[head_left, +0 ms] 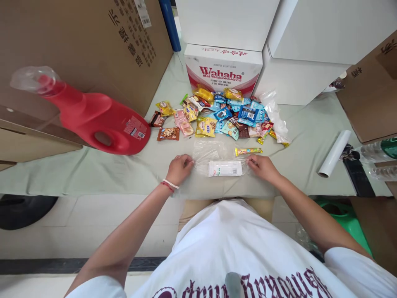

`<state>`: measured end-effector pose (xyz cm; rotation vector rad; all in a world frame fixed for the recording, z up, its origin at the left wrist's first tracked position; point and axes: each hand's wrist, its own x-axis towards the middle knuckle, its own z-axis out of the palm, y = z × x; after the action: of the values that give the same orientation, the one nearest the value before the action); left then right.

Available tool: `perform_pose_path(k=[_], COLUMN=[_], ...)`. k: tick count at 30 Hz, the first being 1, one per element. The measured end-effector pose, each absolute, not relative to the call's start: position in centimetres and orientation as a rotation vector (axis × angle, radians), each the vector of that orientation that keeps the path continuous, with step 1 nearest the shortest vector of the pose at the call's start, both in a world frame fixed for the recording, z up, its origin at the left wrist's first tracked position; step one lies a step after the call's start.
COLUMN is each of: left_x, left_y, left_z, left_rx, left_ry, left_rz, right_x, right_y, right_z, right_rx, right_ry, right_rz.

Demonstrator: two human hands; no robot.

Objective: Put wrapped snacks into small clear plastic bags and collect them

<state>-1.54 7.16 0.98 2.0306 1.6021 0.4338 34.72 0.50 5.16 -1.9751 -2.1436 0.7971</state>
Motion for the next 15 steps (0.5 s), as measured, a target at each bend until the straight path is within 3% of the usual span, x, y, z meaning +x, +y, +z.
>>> perform_pose_path(k=[5, 9, 11, 15], left_x=[-1.6, -1.7, 0.1, 5.8], left_y=[7.9, 3.9, 1.9, 0.6], left_z=[2.1, 4.3, 4.9, 4.1], left_rx=[2.012, 2.063, 2.347, 2.520], left_ry=[2.022, 2.096, 1.732, 1.270], left_rz=[0.858, 1.392, 1.214, 0.410], right_x=[33.6, 31.9, 30.2, 26.5], right_y=[4.5, 7.4, 9.0, 12.0], right_z=[7.3, 9.0, 8.7, 6.7], right_rx=[-2.358, -2.108, -1.917, -1.909], right_ry=[-2.290, -2.312, -2.429, -2.615], right_rz=[0.562, 0.256, 0.265, 0.472])
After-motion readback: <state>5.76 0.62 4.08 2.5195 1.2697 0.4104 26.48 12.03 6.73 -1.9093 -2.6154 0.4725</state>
